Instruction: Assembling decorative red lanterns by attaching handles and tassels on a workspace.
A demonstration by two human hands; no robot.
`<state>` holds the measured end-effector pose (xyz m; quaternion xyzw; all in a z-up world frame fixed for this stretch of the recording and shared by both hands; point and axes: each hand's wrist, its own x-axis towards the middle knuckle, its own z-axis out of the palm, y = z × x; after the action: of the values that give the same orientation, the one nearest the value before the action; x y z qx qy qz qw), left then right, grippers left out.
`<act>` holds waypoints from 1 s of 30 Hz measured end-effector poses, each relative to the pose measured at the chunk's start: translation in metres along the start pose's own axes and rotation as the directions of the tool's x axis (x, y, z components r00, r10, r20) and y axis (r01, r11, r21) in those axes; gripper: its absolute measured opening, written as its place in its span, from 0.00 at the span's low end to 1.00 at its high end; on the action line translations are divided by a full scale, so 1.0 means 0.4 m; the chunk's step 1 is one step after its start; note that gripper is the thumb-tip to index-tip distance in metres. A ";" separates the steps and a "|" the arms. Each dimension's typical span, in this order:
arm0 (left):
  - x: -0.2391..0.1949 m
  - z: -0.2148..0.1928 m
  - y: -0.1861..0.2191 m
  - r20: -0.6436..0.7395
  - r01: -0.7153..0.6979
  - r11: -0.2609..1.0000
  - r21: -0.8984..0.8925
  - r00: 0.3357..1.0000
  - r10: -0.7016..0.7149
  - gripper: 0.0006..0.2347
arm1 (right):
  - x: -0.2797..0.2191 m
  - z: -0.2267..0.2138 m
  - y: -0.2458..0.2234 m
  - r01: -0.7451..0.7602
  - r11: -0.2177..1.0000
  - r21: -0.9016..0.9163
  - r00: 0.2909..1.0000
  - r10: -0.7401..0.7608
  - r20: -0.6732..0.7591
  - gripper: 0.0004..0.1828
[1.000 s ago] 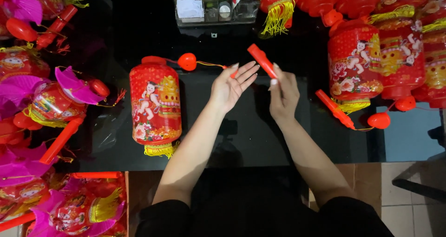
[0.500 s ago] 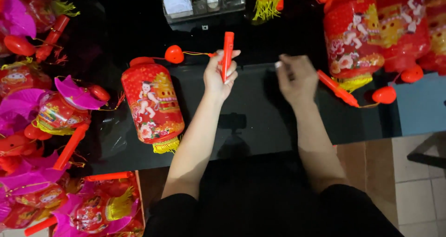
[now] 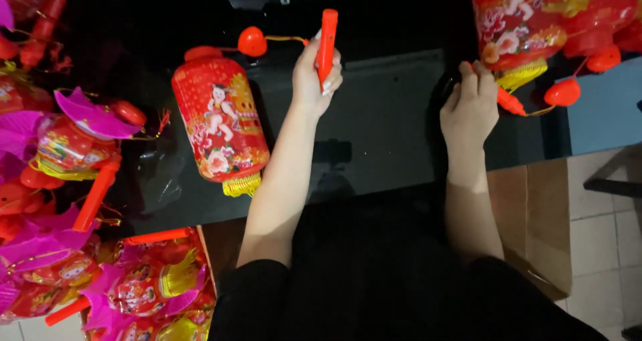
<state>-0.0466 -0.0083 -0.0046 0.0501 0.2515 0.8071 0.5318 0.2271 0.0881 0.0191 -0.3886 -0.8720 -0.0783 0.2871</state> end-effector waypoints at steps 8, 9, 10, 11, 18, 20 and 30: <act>-0.012 -0.015 -0.023 0.095 0.009 1.000 0.020 0.995 -0.011 0.15 | 0.021 0.021 0.013 0.087 0.994 0.065 0.996 -0.089 0.024 0.24; -0.016 -0.013 -0.028 0.088 0.000 0.999 0.047 0.996 -0.004 0.12 | 0.021 0.027 0.016 0.103 0.993 0.061 0.995 -0.104 0.011 0.21; -0.024 -0.008 -0.023 0.084 -0.004 0.999 0.045 0.996 0.000 0.12 | 0.022 0.030 0.013 0.108 0.992 0.064 0.994 -0.109 0.014 0.21; -0.032 -0.003 -0.018 0.178 -0.002 0.998 0.068 0.984 -0.010 0.11 | 0.023 0.032 0.012 0.108 0.991 0.075 0.994 -0.109 0.002 0.20; -0.050 -0.002 -0.041 0.401 0.070 0.982 0.176 0.906 -0.136 0.10 | 0.028 0.008 -0.008 0.169 0.961 0.221 0.984 -0.179 0.027 0.17; -0.056 0.003 -0.046 0.390 0.117 0.977 0.176 0.903 -0.178 0.08 | 0.024 0.005 -0.027 0.193 0.948 0.255 0.979 -0.205 0.021 0.14; -0.134 0.072 -0.074 0.358 0.051 0.860 0.507 0.896 -0.264 0.09 | 0.032 -0.029 -0.063 0.262 0.845 0.466 0.965 -0.238 -0.111 0.13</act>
<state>0.0110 -0.0363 0.0169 0.3308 0.3302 0.6412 0.6087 0.2072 0.0747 0.0382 -0.1870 -0.9000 0.0925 0.3827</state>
